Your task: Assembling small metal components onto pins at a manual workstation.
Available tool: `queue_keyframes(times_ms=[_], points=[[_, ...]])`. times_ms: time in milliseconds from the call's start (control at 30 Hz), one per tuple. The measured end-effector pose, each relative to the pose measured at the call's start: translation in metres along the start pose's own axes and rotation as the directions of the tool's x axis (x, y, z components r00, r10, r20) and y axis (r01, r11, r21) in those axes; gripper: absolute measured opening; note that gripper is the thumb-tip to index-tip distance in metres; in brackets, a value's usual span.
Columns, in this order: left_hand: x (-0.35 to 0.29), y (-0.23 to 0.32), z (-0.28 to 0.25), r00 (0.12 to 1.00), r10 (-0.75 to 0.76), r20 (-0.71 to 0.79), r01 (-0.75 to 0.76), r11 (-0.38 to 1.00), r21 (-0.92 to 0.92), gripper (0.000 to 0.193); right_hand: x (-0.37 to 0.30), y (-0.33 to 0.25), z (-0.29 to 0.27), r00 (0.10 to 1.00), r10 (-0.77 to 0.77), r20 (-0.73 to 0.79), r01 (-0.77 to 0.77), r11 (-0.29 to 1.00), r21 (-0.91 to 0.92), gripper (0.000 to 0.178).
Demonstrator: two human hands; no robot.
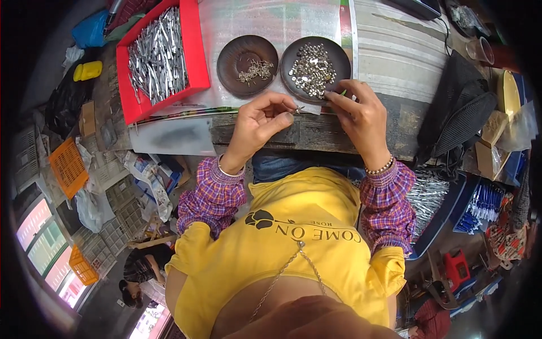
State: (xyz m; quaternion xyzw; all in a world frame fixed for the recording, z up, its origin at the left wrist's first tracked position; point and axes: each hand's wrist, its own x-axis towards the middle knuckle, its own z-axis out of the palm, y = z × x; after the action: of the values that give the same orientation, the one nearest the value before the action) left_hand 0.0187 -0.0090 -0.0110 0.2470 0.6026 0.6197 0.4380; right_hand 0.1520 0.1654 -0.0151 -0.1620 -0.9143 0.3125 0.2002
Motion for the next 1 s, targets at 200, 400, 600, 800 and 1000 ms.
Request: queue_keyframes(times_ms=[200, 400, 600, 800, 1000], points=[[0.002, 0.004, 0.007, 0.999, -0.026, 0.031, 0.027, 0.999, -0.040, 0.024, -0.004, 0.004, 0.008, 0.990, 0.102, -0.101, -0.064, 0.942, 0.330, 0.017], [0.000, 0.000, 0.017, 0.998, -0.052, 0.037, 0.054, 0.997, -0.057, 0.027, -0.027, -0.015, 0.015, 0.841, 0.455, 0.293, -0.474, 0.358, 0.804, 0.012], [-0.003, 0.001, 0.021, 0.996, -0.083, 0.044, 0.084, 0.996, -0.008, 0.023, -0.034, -0.021, 0.020, 0.758, 0.481, 0.441, -0.541, 0.085, 0.837, 0.017], [-0.004, -0.006, 0.024, 0.989, 0.143, 0.041, -0.148, 0.977, 0.153, 0.020, -0.035, -0.026, 0.020, 0.737, 0.486, 0.470, -0.547, 0.020, 0.837, 0.019], [-0.004, 0.001, 0.027, 0.957, 0.269, 0.106, -0.287, 0.833, 0.473, 0.021, -0.039, -0.026, 0.022, 0.715, 0.522, 0.464, -0.553, 0.017, 0.833, 0.017]])
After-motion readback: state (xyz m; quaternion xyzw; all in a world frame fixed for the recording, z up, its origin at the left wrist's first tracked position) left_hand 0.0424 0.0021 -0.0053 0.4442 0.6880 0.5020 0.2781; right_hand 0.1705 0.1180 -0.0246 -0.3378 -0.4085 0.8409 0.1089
